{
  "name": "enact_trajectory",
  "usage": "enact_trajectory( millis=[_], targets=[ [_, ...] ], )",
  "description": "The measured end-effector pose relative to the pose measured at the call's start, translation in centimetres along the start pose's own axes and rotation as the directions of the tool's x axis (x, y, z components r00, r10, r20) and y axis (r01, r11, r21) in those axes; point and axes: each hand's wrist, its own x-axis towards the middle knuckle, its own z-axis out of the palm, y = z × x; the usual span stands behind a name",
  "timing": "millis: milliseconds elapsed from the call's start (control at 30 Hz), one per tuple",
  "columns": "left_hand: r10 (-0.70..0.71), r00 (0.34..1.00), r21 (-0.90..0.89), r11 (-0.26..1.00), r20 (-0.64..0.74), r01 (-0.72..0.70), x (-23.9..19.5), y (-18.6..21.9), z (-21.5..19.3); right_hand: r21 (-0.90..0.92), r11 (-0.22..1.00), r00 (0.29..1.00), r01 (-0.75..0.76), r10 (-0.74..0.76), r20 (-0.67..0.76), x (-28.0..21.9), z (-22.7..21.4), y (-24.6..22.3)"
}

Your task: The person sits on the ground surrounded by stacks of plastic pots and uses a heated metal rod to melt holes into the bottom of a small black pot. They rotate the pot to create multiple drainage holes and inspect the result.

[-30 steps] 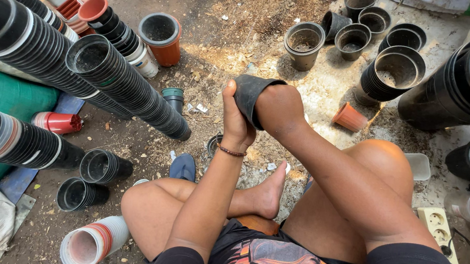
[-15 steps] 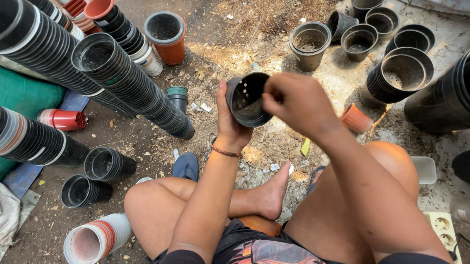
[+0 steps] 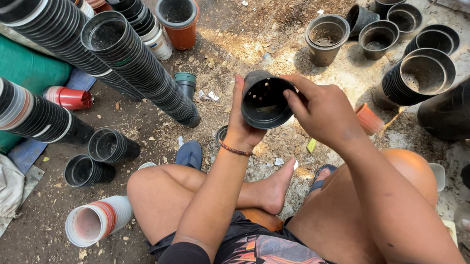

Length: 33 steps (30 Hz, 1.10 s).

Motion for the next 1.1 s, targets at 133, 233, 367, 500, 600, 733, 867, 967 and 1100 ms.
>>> enact_trajectory(
  millis=[133,233,367,500,600,733,867,967,1100],
  targets=[
    [0.008,0.999,-0.037,0.999,-0.045,-0.010,-0.3,0.0,0.3,0.042,0.995,0.991,0.088,-0.083,-0.103,0.0,1.0,-0.1],
    [0.027,1.000,-0.058,0.998,-0.004,-0.027,-0.5,0.0,0.2,0.064,0.993,0.986,0.103,-0.093,-0.138,-0.1,1.3,0.0],
    [0.032,0.999,-0.055,0.998,-0.003,-0.032,-0.6,0.0,0.1,0.103,0.988,0.983,0.111,-0.094,-0.160,-0.2,1.5,-0.1],
    [0.045,0.999,-0.079,0.996,-0.011,-0.045,-0.5,-0.1,-0.1,0.128,0.985,0.979,0.116,-0.092,-0.181,-0.2,1.6,-0.4],
    [0.040,0.999,-0.100,0.994,0.005,-0.040,-0.5,-0.3,-0.4,0.111,0.991,0.987,0.069,-0.051,-0.153,-0.4,1.9,-0.5],
    [0.069,0.997,-0.098,0.993,-0.023,-0.071,-0.6,-0.6,-0.6,0.133,0.988,0.985,0.077,-0.054,-0.167,-0.6,2.3,-0.3],
    [0.105,0.992,-0.089,0.990,-0.067,-0.111,-1.1,-0.4,0.0,0.141,0.986,0.983,0.086,-0.061,-0.173,-0.3,2.3,-0.4],
    [0.149,0.981,-0.018,0.988,-0.122,-0.152,-1.5,-0.2,0.8,-0.014,0.992,0.962,0.124,-0.123,-0.246,-0.2,2.0,-0.9],
    [0.220,0.972,-0.020,0.975,-0.078,-0.222,-1.4,-0.2,1.6,-0.249,0.933,0.815,0.260,-0.351,-0.461,-1.1,1.7,-2.0]
  ],
)
